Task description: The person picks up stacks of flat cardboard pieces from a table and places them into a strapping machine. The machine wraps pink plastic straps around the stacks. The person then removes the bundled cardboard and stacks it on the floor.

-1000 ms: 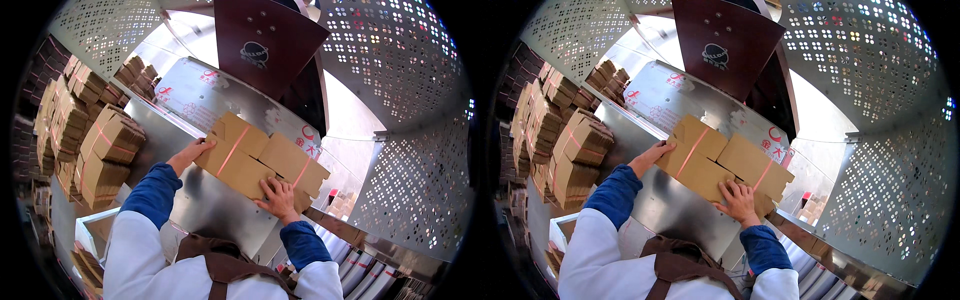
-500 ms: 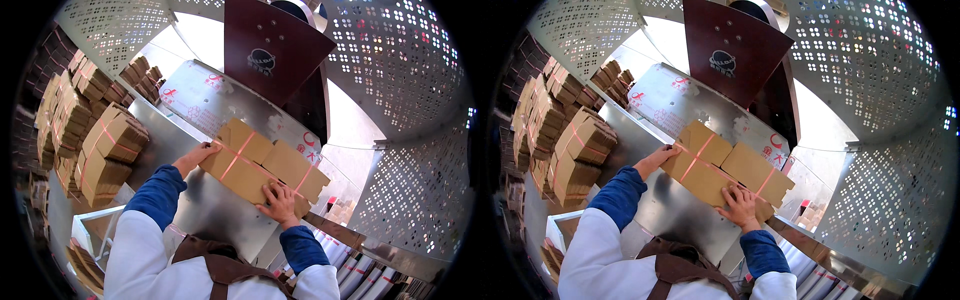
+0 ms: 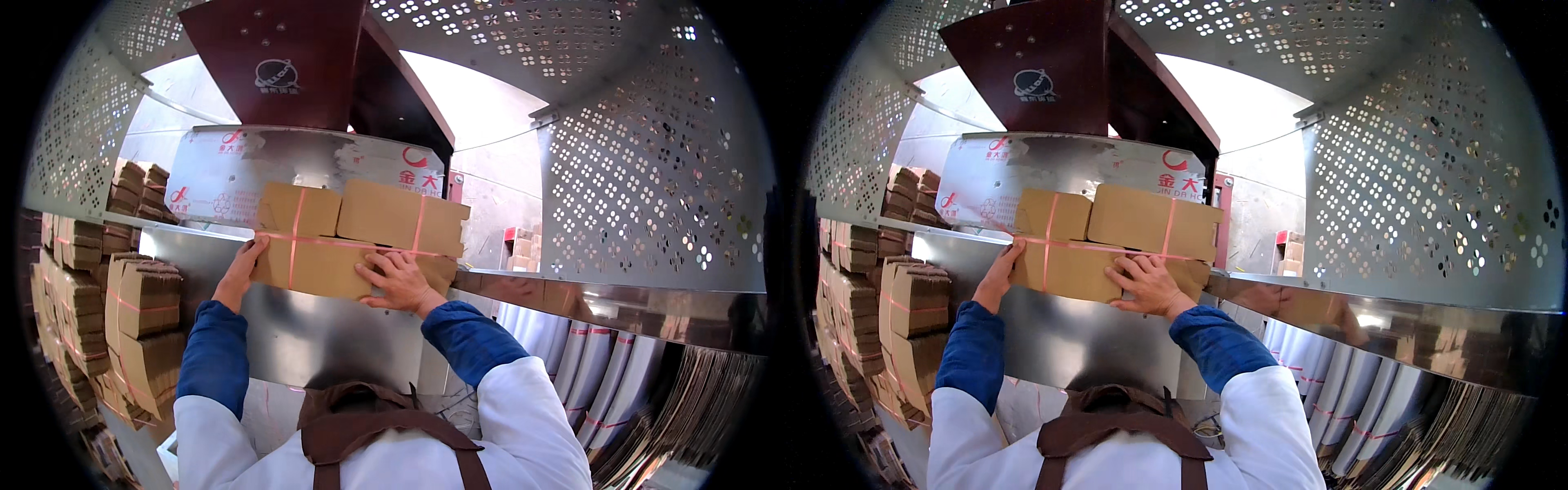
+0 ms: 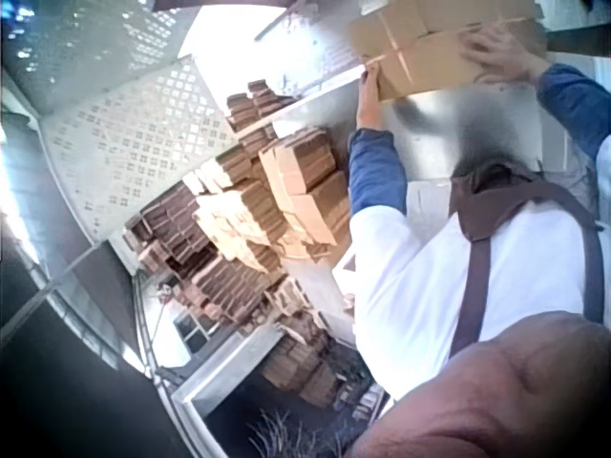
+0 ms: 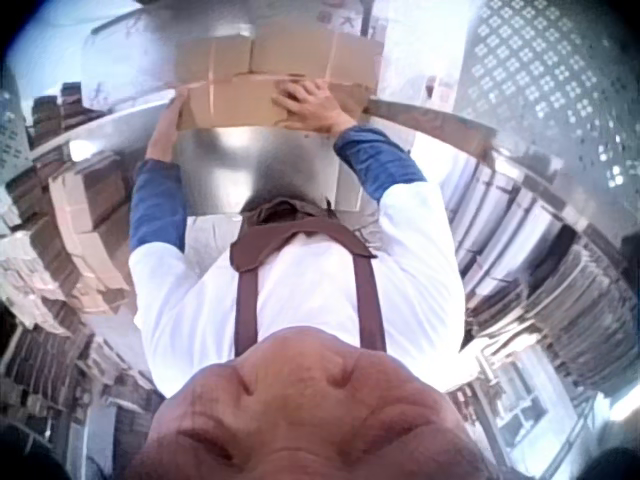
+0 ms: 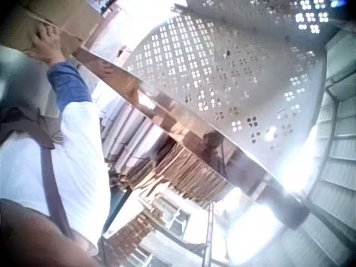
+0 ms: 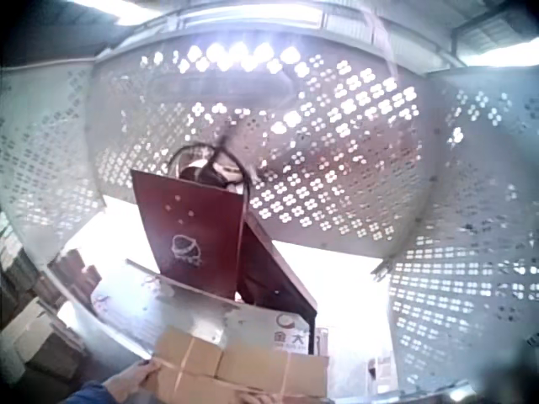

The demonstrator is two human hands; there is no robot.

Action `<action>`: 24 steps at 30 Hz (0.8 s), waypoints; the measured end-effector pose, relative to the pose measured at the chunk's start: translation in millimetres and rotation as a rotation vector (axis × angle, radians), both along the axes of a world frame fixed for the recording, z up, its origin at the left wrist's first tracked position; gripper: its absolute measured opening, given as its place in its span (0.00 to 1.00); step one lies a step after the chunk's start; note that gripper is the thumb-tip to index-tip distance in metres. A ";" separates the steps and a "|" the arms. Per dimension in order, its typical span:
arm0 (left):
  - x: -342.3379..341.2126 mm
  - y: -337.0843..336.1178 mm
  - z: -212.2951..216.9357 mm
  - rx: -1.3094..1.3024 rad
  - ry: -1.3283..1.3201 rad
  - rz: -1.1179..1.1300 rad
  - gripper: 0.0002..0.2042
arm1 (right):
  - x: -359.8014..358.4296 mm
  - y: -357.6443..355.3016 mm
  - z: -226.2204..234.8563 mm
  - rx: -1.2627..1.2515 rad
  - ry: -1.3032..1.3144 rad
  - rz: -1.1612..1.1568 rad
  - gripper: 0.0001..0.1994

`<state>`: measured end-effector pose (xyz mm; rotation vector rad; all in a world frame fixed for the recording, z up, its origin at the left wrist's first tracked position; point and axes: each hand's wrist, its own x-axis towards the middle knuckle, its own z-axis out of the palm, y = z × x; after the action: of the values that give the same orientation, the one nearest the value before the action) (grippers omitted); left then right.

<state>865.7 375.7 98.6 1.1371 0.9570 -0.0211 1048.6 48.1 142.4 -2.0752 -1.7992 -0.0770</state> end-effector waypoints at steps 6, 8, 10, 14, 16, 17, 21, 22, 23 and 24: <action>-9.0 12.8 -6.1 0.019 0.065 -0.028 0.36 | -4.1 2.9 0.4 -0.003 0.007 0.003 0.31; -9.0 16.8 -7.8 -0.004 0.033 -0.038 0.37 | -5.6 7.7 -0.3 0.015 0.011 0.004 0.32; -8.9 18.9 -7.9 -0.001 0.023 -0.056 0.37 | -3.6 8.1 0.8 0.043 0.001 0.003 0.32; -2.7 26.0 -4.5 0.071 0.171 -0.129 0.35 | -1.4 10.5 -0.4 0.040 -0.006 -0.005 0.32; -2.0 41.3 -7.0 0.134 0.232 -0.300 0.33 | -1.4 7.8 -0.6 0.025 -0.013 -0.010 0.31; 5.2 56.0 -3.3 0.091 0.258 -0.368 0.34 | -1.3 5.9 -1.4 0.006 -0.016 -0.018 0.31; 88.0 133.0 23.2 0.363 0.310 -0.604 0.38 | 3.9 10.5 2.6 -0.025 0.005 -0.058 0.31; 126.8 130.0 26.2 0.423 0.212 -0.692 0.37 | 5.0 8.5 2.0 -0.025 0.014 -0.065 0.31; 160.8 123.1 27.7 0.481 0.114 -0.769 0.37 | 6.6 7.2 -0.4 -0.021 0.024 -0.062 0.31; 197.1 110.2 29.0 0.458 0.060 -0.945 0.37 | 6.6 3.7 -2.4 -0.021 0.007 -0.081 0.31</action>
<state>1062.9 485.9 127.6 1.9403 0.4017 -0.6273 1055.2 51.8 140.0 -2.1604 -1.7188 -0.0732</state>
